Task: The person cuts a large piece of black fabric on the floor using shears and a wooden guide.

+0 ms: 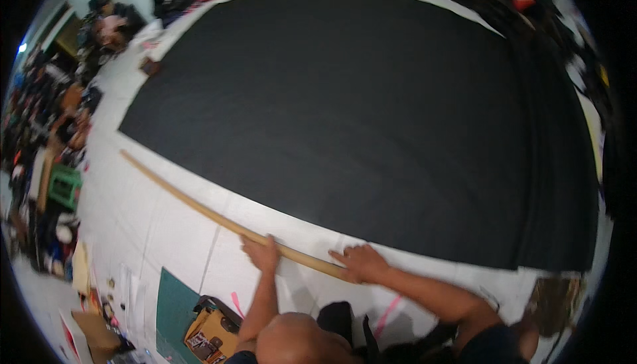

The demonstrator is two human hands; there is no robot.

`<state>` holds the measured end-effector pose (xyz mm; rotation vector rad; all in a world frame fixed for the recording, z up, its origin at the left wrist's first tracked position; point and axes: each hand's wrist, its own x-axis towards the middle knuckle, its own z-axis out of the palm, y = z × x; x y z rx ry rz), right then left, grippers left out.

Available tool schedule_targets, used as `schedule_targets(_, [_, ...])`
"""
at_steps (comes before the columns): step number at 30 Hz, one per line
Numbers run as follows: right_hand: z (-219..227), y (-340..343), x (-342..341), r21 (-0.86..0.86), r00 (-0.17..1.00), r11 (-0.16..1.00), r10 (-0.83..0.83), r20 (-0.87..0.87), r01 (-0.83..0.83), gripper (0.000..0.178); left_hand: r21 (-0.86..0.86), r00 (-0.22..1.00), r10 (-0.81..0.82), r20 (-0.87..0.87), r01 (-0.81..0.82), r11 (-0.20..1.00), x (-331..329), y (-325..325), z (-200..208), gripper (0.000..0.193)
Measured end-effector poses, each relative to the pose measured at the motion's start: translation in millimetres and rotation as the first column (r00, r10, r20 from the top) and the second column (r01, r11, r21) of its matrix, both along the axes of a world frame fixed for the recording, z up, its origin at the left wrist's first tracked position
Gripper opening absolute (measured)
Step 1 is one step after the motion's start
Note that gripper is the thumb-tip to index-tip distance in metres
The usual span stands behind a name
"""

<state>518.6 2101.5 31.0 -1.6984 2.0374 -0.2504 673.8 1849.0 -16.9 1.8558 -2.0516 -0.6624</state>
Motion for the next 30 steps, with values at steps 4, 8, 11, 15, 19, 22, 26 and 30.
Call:
schedule_targets(4, [80.7,98.9,-92.9,0.180,1.000,0.983,-0.016,-0.016,0.018,0.045,-0.101,0.938,-0.006,0.347,0.044,0.994,24.9,-27.0,-16.2,0.089])
schedule_targets(8, [140.4,255.9,-131.4,0.297,0.909,0.861,-0.371,-0.192,0.414,0.036,-0.450,0.918,-0.295,0.265,0.389,0.804,-11.2,-89.1,1.6,0.061])
schedule_targets(11, [140.3,379.1,-93.4,0.300,0.695,0.626,-0.638,-0.333,0.719,0.035,-0.364,0.599,-0.788,0.145,0.772,0.520,-115.6,-66.6,62.8,0.049])
schedule_targets(15, [72.8,488.5,-7.6,0.574,0.471,0.203,-0.801,-0.368,0.794,0.038,-0.056,0.125,-0.937,0.327,0.992,0.113,-209.2,35.7,141.9,0.051])
schedule_targets(19, [9.5,491.1,84.2,0.614,0.164,-0.037,-0.949,-0.269,0.788,0.057,0.156,-0.123,-0.920,0.373,0.985,-0.068,-243.6,114.9,141.5,0.058])
schedule_targets(22, [-27.4,496.2,162.8,0.262,-0.286,-0.289,-0.957,-0.049,0.921,0.053,0.225,-0.204,-0.970,0.135,0.959,-0.170,-246.5,216.0,118.1,0.063])
schedule_targets(26, [-75.4,492.5,202.3,0.280,-0.655,-0.615,-0.752,0.074,0.737,0.039,0.057,-0.392,-0.918,0.062,0.919,-0.389,-227.1,315.7,51.3,0.076])
schedule_targets(30, [-69.6,463.8,184.0,0.375,-0.710,-0.637,-0.699,0.086,0.673,0.036,0.030,-0.394,-0.913,0.107,0.919,-0.394,-216.9,361.9,25.3,0.067])
